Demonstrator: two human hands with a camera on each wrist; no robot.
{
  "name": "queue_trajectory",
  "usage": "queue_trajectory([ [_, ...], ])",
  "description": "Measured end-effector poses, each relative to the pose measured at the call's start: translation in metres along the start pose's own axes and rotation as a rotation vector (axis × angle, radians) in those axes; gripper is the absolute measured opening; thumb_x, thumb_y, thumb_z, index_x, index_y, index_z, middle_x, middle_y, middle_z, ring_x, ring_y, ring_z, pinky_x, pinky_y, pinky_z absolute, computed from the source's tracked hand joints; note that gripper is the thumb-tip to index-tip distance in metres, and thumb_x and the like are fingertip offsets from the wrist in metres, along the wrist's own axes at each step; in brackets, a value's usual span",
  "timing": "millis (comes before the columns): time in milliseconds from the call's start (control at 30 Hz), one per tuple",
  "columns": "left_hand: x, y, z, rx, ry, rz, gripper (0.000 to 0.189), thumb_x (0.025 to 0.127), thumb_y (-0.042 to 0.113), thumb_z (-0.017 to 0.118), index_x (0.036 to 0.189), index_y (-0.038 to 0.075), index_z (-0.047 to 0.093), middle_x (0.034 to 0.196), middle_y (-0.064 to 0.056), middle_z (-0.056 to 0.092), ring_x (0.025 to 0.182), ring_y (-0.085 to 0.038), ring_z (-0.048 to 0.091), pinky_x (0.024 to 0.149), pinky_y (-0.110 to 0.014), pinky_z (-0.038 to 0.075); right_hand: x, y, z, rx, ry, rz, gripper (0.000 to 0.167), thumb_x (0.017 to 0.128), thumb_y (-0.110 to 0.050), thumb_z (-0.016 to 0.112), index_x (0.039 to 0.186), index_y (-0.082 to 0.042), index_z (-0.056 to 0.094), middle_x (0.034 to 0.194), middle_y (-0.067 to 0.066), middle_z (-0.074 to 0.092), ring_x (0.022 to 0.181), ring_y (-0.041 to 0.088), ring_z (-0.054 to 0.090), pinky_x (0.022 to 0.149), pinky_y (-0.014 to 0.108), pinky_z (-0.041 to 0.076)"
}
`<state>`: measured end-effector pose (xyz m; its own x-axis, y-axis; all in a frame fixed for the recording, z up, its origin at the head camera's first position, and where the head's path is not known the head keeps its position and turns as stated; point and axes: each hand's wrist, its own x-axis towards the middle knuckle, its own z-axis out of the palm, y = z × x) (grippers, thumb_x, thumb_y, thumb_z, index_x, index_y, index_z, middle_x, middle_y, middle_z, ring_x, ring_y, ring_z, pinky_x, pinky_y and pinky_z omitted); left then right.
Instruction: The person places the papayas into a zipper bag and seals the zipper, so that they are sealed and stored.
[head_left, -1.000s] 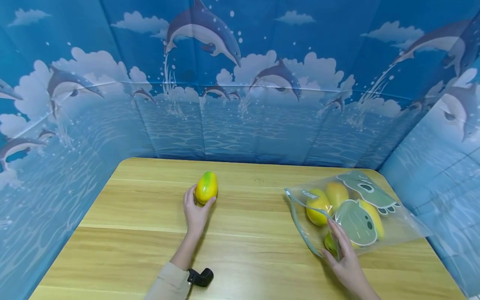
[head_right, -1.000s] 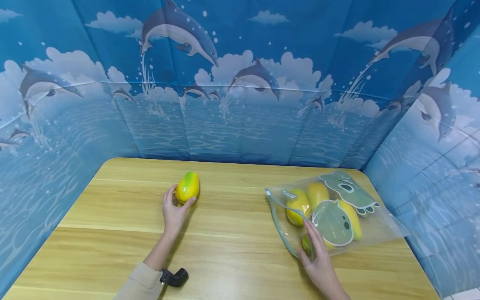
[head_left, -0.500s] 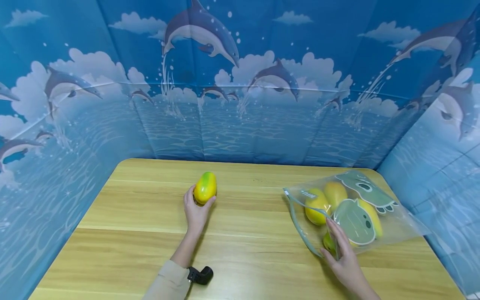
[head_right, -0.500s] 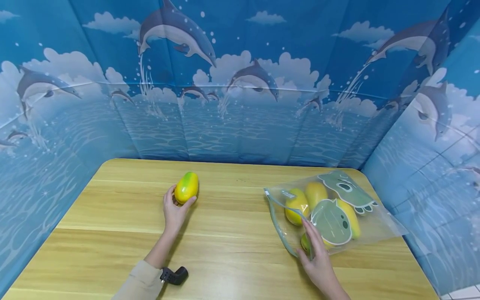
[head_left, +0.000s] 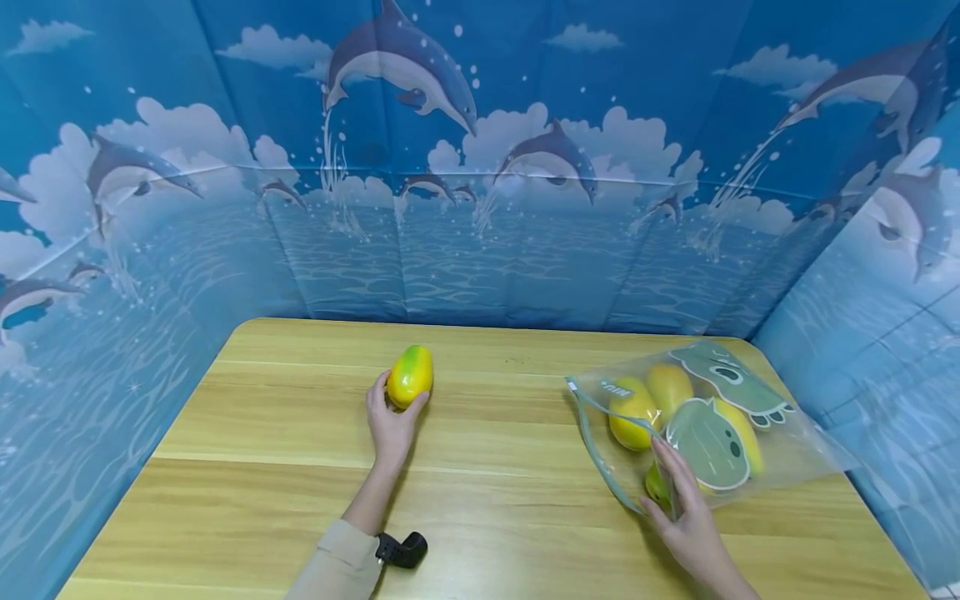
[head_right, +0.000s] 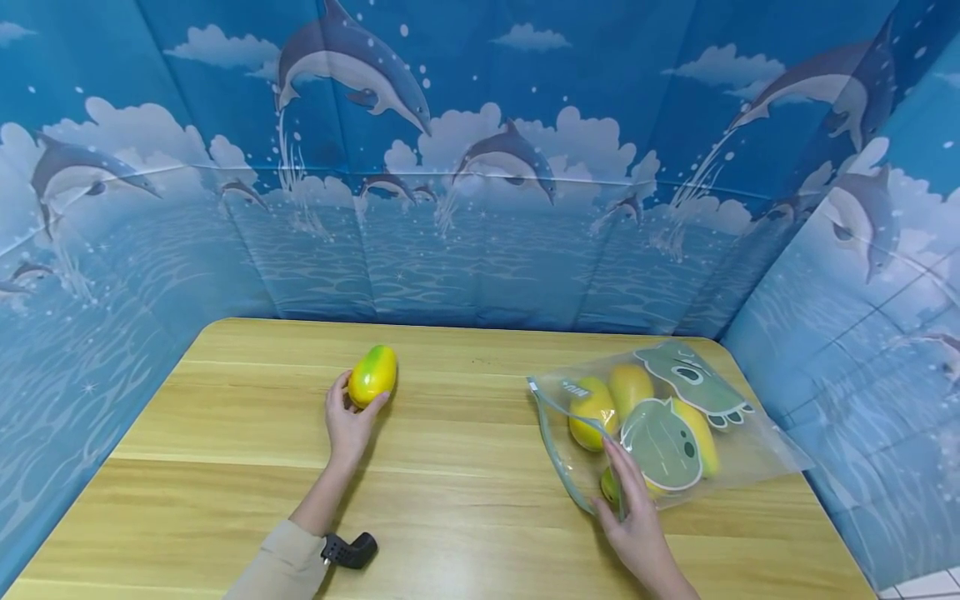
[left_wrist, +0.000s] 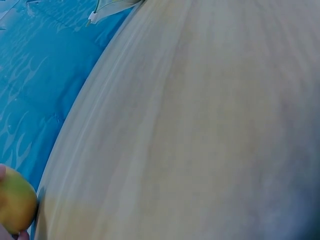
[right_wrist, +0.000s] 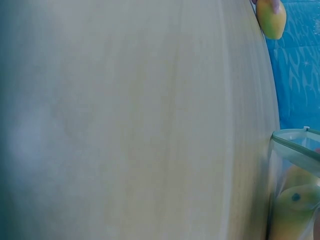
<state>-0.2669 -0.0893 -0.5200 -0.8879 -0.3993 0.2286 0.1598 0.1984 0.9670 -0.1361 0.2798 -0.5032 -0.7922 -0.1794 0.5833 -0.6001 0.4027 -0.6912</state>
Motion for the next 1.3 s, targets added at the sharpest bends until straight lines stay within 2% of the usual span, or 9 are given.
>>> queue_trajectory([
  [167,-0.002,0.004,0.001,-0.026,-0.014,0.001,0.068,0.071,0.011,0.079,0.128,0.005,0.044,0.122,-0.015,0.042,0.11,-0.029,0.045,0.095,-0.043,0.043,-0.001,0.001,0.0,0.009,0.003,0.0,0.092,0.054,0.039,0.054,0.137,0.013,0.022,0.147,0.012,0.021,0.135,0.006,0.018,0.103,0.012,0.022],
  [300,-0.009,0.025,0.0,-0.07,-0.054,0.004,0.066,0.071,0.007,0.078,0.127,0.001,0.045,0.122,-0.019,0.042,0.106,-0.033,0.046,0.093,-0.046,0.043,-0.001,0.001,0.0,0.005,0.005,-0.001,0.092,0.054,0.039,0.054,0.137,0.013,0.023,0.147,0.012,0.022,0.135,0.006,0.019,0.103,0.013,0.022],
  [433,-0.018,0.047,-0.001,-0.119,-0.126,-0.008,0.064,0.071,0.002,0.076,0.126,-0.002,0.046,0.121,-0.022,0.043,0.106,-0.036,0.046,0.092,-0.047,0.043,-0.001,0.001,0.0,0.007,0.006,0.003,0.092,0.055,0.038,0.054,0.137,0.013,0.023,0.147,0.013,0.021,0.135,0.006,0.019,0.103,0.012,0.022],
  [567,-0.024,0.055,0.003,-0.131,-0.226,-0.018,0.063,0.072,0.002,0.075,0.127,-0.003,0.045,0.123,-0.02,0.044,0.108,-0.035,0.045,0.091,-0.046,0.045,-0.001,0.0,0.0,-0.01,0.008,0.006,0.092,0.055,0.038,0.055,0.137,0.013,0.023,0.147,0.015,0.022,0.135,0.006,0.02,0.103,0.012,0.023],
  [767,-0.035,0.058,0.014,-0.117,-0.394,-0.013,0.063,0.072,0.002,0.075,0.127,-0.003,0.046,0.126,-0.019,0.045,0.108,-0.036,0.046,0.09,-0.045,0.047,0.0,-0.002,-0.001,-0.03,0.01,0.001,0.091,0.055,0.039,0.056,0.137,0.013,0.024,0.145,0.02,0.022,0.135,0.007,0.019,0.102,0.012,0.024],
  [967,-0.048,0.062,0.028,-0.117,-0.559,0.038,0.063,0.071,0.003,0.076,0.127,-0.005,0.046,0.126,-0.02,0.047,0.107,-0.036,0.047,0.088,-0.043,0.048,0.0,-0.001,-0.001,-0.024,0.008,0.003,0.092,0.055,0.039,0.056,0.137,0.013,0.024,0.145,0.021,0.022,0.135,0.007,0.019,0.103,0.012,0.024],
  [1100,-0.057,0.062,0.039,-0.115,-0.647,0.063,0.061,0.072,0.004,0.076,0.125,-0.004,0.047,0.125,-0.019,0.048,0.105,-0.035,0.049,0.086,-0.04,0.049,0.0,-0.001,-0.001,-0.033,0.009,0.008,0.093,0.054,0.038,0.056,0.137,0.012,0.024,0.145,0.022,0.022,0.135,0.007,0.019,0.102,0.012,0.024],
  [1300,-0.069,0.041,0.068,-0.124,-0.734,0.086,0.061,0.071,0.007,0.077,0.126,0.004,0.05,0.125,-0.012,0.049,0.107,-0.028,0.05,0.086,-0.032,0.05,0.0,-0.001,-0.001,-0.026,0.015,0.008,0.093,0.054,0.039,0.056,0.137,0.012,0.025,0.145,0.022,0.023,0.135,0.007,0.02,0.102,0.012,0.024],
])
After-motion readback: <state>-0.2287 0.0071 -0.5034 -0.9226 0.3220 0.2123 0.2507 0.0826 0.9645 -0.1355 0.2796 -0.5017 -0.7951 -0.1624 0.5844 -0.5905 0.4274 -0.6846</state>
